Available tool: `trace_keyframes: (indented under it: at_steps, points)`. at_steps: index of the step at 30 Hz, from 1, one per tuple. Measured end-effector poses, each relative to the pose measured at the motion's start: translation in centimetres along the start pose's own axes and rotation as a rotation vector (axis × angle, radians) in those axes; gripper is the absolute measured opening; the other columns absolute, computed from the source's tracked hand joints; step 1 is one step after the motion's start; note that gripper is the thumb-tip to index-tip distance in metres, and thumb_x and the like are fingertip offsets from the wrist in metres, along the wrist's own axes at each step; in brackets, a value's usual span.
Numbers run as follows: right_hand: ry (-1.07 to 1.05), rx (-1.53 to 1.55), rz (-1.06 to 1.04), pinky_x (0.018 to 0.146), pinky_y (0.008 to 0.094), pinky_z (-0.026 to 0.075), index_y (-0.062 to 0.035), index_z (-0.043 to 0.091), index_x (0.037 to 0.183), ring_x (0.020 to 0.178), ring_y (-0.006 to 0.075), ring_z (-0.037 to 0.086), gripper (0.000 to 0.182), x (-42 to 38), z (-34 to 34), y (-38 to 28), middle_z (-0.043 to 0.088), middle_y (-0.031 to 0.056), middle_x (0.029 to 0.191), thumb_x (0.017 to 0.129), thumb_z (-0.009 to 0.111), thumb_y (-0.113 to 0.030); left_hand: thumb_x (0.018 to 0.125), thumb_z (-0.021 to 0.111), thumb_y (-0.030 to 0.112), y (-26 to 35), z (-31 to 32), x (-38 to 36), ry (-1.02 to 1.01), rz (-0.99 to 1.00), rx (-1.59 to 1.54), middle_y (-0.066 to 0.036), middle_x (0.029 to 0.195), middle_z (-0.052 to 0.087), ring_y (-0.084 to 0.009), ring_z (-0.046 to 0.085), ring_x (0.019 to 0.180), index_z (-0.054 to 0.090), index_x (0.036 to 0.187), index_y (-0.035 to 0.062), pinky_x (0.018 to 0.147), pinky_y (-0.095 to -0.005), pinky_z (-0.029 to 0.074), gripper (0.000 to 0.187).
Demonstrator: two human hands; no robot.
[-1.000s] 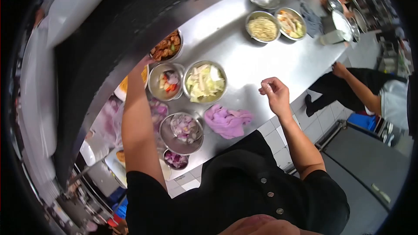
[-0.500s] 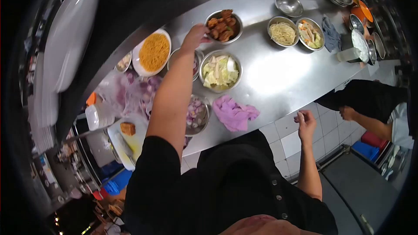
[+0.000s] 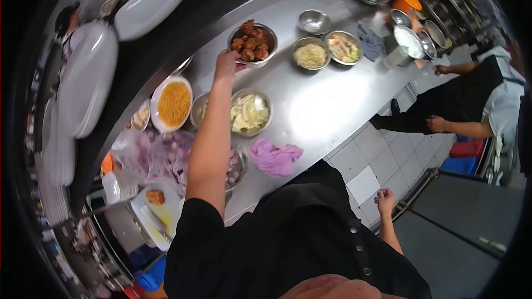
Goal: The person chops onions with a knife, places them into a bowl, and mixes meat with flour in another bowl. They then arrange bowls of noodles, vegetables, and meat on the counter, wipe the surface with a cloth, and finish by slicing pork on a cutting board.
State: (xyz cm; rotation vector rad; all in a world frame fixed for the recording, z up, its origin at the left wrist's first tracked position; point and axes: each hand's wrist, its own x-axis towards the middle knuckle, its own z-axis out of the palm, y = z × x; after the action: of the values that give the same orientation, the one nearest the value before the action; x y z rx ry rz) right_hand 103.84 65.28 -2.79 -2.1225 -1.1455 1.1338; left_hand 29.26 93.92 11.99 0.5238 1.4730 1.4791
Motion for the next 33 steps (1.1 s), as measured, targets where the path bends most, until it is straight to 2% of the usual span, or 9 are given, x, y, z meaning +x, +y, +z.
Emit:
trace_keyframes:
  at_steps: [3,8,9,14,16,18,25,32,33]
  points:
    - [-0.015,-0.004,0.052,0.049,0.0289,0.052,0.0015,0.062,0.096,0.058,0.0156,0.065,0.004,2.9,-0.2,1.4,0.063,0.0064,0.076,0.099,0.060,0.000,0.089,0.054,0.004,1.6,6.2,2.1,-0.010,0.030,-0.035,-0.018,0.105,0.065,-0.0307,0.072,0.083,0.054,0.110,-0.0045,0.065,-0.0416,0.067,0.023]
    - [-0.073,0.000,0.057,0.049,0.0292,0.049,-0.0004,0.066,0.093,0.056,0.0141,0.065,0.004,11.6,-0.4,-0.7,0.066,0.0043,0.074,0.097,0.065,-0.002,0.090,0.053,0.002,2.8,20.0,7.9,-0.051,0.107,-0.177,-0.019,0.108,0.065,-0.0320,0.071,0.095,0.055,0.111,-0.0048,0.076,-0.0432,0.067,0.022]
    - [-0.117,0.015,0.046,0.050,0.0288,0.051,-0.0002,0.064,0.095,0.058,0.0147,0.065,0.003,13.6,-0.9,-1.2,0.066,0.0051,0.077,0.098,0.063,-0.001,0.090,0.054,0.001,2.6,23.3,9.4,-0.022,0.114,-0.202,-0.019,0.109,0.065,-0.0325,0.071,0.095,0.055,0.111,-0.0048,0.072,-0.0439,0.067,0.023]
    - [-0.117,0.058,0.077,0.052,0.0281,0.053,-0.0005,0.063,0.098,0.060,0.0149,0.065,0.003,21.9,-4.0,-4.0,0.066,0.0059,0.079,0.099,0.061,0.000,0.089,0.053,-0.001,-2.0,38.0,20.0,0.055,0.019,-0.237,-0.021,0.116,0.062,-0.0344,0.070,0.095,0.052,0.118,-0.0069,0.069,-0.0445,0.068,0.030]
    - [-0.045,0.068,0.120,0.051,0.0270,0.049,-0.0008,0.064,0.098,0.057,0.0124,0.061,0.003,24.2,-5.7,-3.5,0.063,0.0034,0.073,0.099,0.065,-0.003,0.088,0.053,-0.001,-4.3,42.4,23.0,0.095,-0.010,-0.235,-0.023,0.118,0.061,-0.0350,0.070,0.095,0.050,0.120,-0.0079,0.068,-0.0443,0.068,0.032]
    - [-0.043,0.087,0.142,0.052,0.0272,0.049,-0.0002,0.064,0.099,0.057,0.0127,0.062,0.003,26.0,-7.4,-2.1,0.063,0.0040,0.074,0.099,0.065,-0.003,0.094,0.052,-0.001,-6.5,46.0,25.1,0.121,0.000,-0.287,-0.019,0.119,0.061,-0.0322,0.068,0.099,0.053,0.124,-0.0076,0.069,-0.0426,0.069,0.031]
    - [-0.030,0.059,0.233,0.055,0.0291,0.055,-0.0014,0.062,0.100,0.064,0.0166,0.069,0.002,27.3,-11.7,-0.4,0.065,0.0053,0.082,0.101,0.061,-0.002,0.094,0.052,0.000,-13.1,50.5,34.6,0.322,-0.036,-0.352,-0.022,0.123,0.063,-0.0347,0.072,0.101,0.055,0.127,-0.0100,0.073,-0.0428,0.069,0.035]
    - [-0.048,0.112,0.260,0.058,0.0284,0.054,-0.0001,0.063,0.103,0.065,0.0142,0.066,0.004,28.6,-11.6,-3.2,0.065,0.0055,0.081,0.101,0.064,-0.004,0.092,0.055,-0.006,-11.5,52.0,39.1,0.354,0.054,-0.350,-0.025,0.126,0.063,-0.0379,0.072,0.104,0.056,0.127,-0.0134,0.081,-0.0444,0.070,0.036]
    - [-0.065,0.122,0.215,0.058,0.0284,0.054,-0.0002,0.064,0.104,0.066,0.0141,0.066,0.005,29.0,-11.5,-3.8,0.065,0.0053,0.082,0.101,0.064,-0.004,0.093,0.059,-0.006,-11.2,51.8,39.8,0.373,0.020,-0.334,-0.022,0.116,0.063,-0.0345,0.072,0.097,0.057,0.122,-0.0124,0.079,-0.0449,0.071,0.029]
